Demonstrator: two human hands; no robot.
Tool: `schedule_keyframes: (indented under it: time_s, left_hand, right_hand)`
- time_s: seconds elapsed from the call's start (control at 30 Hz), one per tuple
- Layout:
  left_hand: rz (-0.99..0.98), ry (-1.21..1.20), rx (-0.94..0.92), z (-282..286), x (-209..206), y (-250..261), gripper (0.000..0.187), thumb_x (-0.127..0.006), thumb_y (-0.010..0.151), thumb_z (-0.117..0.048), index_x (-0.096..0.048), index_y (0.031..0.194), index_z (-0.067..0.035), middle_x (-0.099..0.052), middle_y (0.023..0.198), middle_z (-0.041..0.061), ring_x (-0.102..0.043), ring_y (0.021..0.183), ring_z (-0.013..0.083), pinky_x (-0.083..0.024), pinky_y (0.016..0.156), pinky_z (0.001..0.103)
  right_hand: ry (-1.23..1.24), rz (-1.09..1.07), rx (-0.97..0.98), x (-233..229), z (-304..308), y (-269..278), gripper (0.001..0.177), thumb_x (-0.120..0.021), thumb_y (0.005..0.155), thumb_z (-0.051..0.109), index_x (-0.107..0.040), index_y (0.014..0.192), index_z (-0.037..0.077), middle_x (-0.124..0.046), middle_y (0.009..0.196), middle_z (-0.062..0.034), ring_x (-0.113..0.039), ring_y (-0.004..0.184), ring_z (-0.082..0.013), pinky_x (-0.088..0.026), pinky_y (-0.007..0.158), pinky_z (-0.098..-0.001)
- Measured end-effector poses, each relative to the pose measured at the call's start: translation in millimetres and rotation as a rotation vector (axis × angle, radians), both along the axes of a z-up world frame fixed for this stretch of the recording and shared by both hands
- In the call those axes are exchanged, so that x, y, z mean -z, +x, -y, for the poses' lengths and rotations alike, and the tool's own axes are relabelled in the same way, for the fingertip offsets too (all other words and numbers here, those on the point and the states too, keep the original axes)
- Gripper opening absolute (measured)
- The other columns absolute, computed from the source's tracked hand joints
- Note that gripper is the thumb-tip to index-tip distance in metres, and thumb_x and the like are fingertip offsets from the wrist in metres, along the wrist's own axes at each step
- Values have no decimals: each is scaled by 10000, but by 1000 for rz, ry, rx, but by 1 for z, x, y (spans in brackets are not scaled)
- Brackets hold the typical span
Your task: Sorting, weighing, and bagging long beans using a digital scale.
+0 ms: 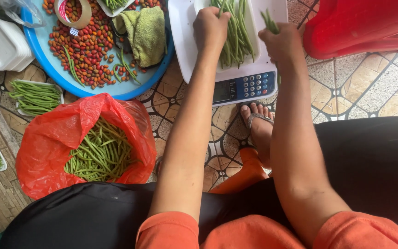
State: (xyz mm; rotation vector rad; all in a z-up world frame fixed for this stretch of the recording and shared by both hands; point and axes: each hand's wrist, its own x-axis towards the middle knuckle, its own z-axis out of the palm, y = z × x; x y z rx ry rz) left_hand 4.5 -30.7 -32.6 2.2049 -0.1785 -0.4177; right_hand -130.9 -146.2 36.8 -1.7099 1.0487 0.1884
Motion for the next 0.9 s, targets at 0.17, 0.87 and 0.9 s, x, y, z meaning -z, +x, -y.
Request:
schedule_keyframes:
  time_s: [0.17,0.87,0.9]
  left_hand:
    - [-30,4,-65,-15,-3,5,298,-703,893,-246,-585,636,-154,-591,554,14,-561,524,212,-432,539,397]
    - [13,130,40,0,-4,-26,255,-681,938,-278,-561,743,-165,-605,638,-27,-559,518,109,-475,450,255]
    - [21,136,98,3,-4,-33,401,-712,929,-321,-490,625,-183,-503,529,-49,-450,442,82,-408,418,235]
  right_hand:
    - [-132,128,19,40,16,40,105,-606,1020,123,-567,924,137,-491,745,30,-508,612,-86,-525,510,-247]
    - [-299,82,-100,107,32,52,106,-797,807,82,-793,813,188,-736,756,-7,-649,615,-81,-532,526,-278]
    - [-313,105,-83,115,32,49,118,-828,736,110,-758,736,204,-698,668,28,-618,603,-66,-477,504,-300]
